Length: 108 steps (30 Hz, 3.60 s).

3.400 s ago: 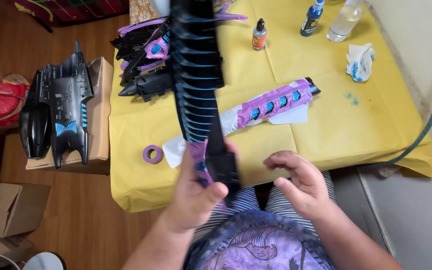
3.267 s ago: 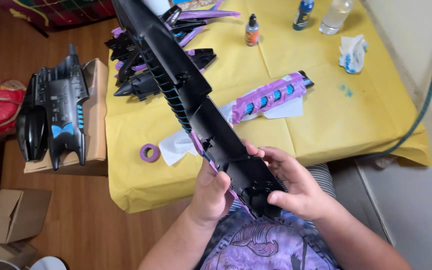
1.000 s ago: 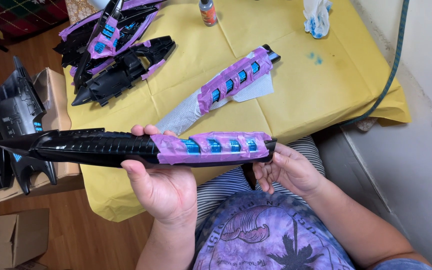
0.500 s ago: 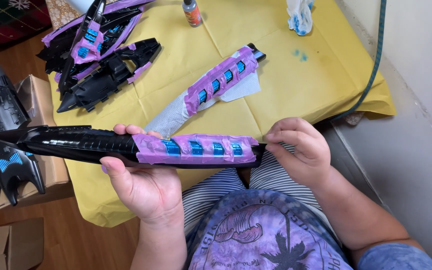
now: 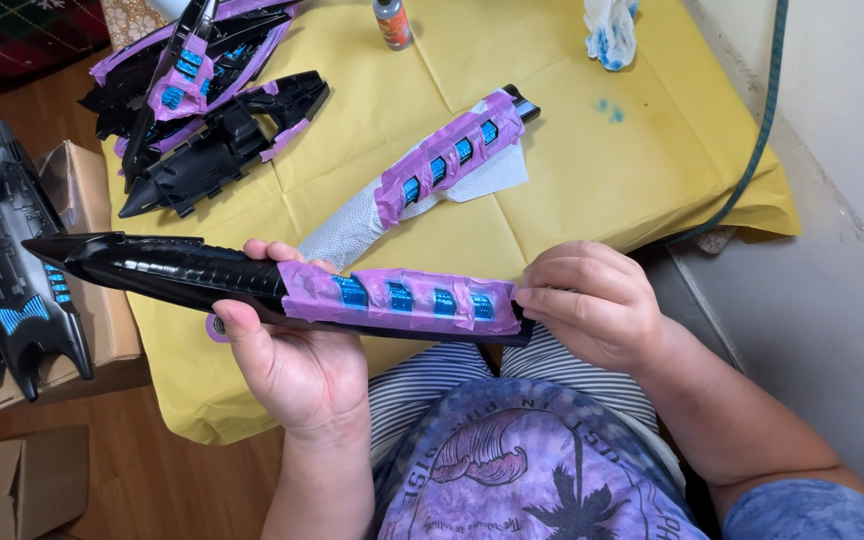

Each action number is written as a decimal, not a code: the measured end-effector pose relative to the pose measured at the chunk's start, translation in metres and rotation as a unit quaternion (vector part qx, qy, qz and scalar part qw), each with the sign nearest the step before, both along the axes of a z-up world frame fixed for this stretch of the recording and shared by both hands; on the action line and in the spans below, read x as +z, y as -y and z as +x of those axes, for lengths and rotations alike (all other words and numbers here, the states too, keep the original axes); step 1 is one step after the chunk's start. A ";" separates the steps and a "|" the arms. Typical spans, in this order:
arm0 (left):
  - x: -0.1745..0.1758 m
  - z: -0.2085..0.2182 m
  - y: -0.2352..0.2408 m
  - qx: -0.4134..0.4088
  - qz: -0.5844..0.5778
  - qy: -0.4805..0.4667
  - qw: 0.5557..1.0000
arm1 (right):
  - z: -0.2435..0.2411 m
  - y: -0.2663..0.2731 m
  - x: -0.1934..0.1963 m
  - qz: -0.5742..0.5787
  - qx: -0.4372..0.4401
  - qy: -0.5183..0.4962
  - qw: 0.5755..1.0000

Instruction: Removing masking tape from a plastic component and then using an airbrush to apply blue paint to specific details.

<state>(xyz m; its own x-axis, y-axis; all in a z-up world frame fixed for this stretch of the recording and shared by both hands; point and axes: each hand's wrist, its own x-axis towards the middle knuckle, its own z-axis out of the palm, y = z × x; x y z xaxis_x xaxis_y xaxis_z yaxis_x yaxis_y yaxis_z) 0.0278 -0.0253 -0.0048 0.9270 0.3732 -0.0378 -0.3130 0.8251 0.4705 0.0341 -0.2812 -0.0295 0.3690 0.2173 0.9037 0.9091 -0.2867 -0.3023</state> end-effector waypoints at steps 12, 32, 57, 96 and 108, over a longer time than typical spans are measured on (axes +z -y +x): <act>0.004 -0.008 0.014 -0.011 0.067 -0.016 0.998 | 0.000 -0.027 0.016 -0.051 -0.042 0.086 0.994; -0.029 0.002 -0.017 -0.047 0.064 0.004 0.997 | -0.006 -0.047 -0.010 0.127 0.057 -0.403 0.904; -0.043 0.009 -0.051 -0.135 0.015 0.090 0.987 | 0.007 -0.028 -0.024 0.361 0.105 -0.485 0.790; -0.044 -0.015 -0.053 -0.094 0.019 0.042 0.995 | 0.211 0.136 -0.070 -0.390 -0.457 0.014 0.799; -0.036 0.008 -0.032 -0.079 -0.011 0.035 0.996 | 0.171 0.136 -0.029 -0.211 -0.381 -0.150 0.887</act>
